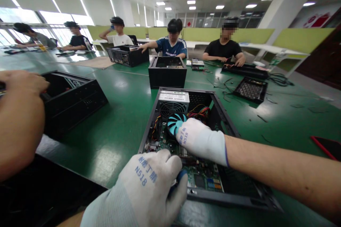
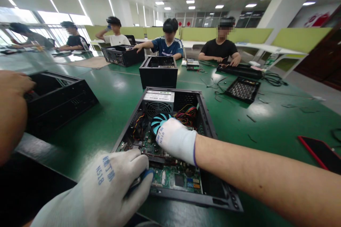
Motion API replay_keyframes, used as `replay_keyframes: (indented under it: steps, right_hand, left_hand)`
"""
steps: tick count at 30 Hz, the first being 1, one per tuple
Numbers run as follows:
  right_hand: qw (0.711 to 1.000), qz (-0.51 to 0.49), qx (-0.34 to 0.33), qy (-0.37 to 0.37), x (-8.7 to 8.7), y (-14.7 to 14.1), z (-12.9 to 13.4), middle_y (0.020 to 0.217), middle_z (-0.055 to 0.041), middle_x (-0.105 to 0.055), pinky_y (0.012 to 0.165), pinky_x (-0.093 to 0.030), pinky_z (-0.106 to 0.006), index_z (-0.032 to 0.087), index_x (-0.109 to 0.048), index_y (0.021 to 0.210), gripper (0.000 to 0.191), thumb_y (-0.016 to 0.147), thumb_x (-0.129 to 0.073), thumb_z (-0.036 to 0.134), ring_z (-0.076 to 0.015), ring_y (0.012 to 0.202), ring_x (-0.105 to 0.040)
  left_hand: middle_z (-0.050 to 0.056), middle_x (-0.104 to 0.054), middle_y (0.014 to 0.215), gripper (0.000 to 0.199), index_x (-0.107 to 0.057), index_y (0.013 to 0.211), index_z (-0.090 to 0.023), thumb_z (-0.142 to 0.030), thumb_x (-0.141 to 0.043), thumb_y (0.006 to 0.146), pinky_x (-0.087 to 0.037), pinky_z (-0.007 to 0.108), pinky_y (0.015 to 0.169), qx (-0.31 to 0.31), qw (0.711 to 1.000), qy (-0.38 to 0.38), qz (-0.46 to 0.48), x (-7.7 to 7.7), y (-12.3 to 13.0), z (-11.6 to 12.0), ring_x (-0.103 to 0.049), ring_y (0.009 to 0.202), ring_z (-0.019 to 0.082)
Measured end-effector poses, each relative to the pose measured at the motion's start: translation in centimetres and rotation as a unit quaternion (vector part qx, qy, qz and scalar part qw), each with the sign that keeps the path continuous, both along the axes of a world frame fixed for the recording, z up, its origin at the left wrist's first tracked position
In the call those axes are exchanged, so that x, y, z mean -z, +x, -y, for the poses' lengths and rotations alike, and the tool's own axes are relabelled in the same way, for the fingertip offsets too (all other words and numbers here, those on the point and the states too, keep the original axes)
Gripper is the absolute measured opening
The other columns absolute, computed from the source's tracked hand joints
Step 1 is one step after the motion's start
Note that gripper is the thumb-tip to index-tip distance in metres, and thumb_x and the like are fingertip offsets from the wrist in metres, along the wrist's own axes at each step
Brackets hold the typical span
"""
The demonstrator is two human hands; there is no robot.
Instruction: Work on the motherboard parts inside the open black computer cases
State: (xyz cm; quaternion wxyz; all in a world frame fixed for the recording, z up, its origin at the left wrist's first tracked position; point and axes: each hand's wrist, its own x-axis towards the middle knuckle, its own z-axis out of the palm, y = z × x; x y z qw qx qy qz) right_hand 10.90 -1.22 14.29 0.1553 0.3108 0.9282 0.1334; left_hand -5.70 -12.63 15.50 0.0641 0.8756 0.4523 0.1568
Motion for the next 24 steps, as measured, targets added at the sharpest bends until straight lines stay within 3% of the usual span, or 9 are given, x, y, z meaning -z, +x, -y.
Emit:
replay_keyframes:
  steps: [4,7,15,24]
  right_hand:
    - [0.999,0.027,0.01,-0.039,-1.0,1.3,0.8,0.101,-0.0132,-0.076,0.07,-0.051,-0.037,0.015,-0.072,0.103,0.022,0.088,-0.057,0.012,-0.0278,0.087,-0.073]
    - [0.997,0.033,0.039,-0.063,-2.0,2.6,1.5,0.092,-0.011,-0.076,0.069,-0.05,-0.037,0.017,-0.072,0.096,0.015,0.087,-0.061,0.019,-0.0278,0.082,-0.072]
    - [0.992,-0.015,0.121,0.03,-2.4,7.0,0.6,0.085,-0.0117,-0.076,0.068,-0.048,-0.035,0.019,-0.072,0.087,0.026,0.094,-0.054,0.035,-0.0273,0.079,-0.073]
    - [0.989,0.016,0.137,0.055,-2.3,6.6,-2.5,0.088,-0.0143,-0.076,0.069,-0.048,-0.035,0.016,-0.074,0.092,0.021,0.09,-0.055,0.022,-0.0277,0.081,-0.074]
  left_hand:
    - [0.001,-0.062,0.078,0.019,-0.052,0.081,-0.025,-0.033,-0.048,0.097,-0.036,0.034,0.057,0.006,1.0,0.0,0.005,0.4,0.0,-0.2,-0.06,0.065,0.02]
    - [0.001,-0.062,0.078,0.018,-0.052,0.081,-0.025,-0.032,-0.048,0.097,-0.038,0.034,0.058,0.006,1.0,0.0,0.01,0.4,0.0,-0.1,-0.06,0.065,0.02]
    - [0.001,-0.064,0.079,0.018,-0.052,0.081,-0.025,-0.03,-0.05,0.097,-0.038,0.033,0.058,0.0,1.0,-0.007,0.019,-0.2,0.1,0.0,-0.061,0.066,0.019]
    - [0.0,-0.061,0.078,0.017,-0.051,0.081,-0.026,-0.031,-0.049,0.097,-0.035,0.035,0.057,0.0,1.0,-0.003,0.02,0.4,0.0,-0.1,-0.06,0.065,0.02]
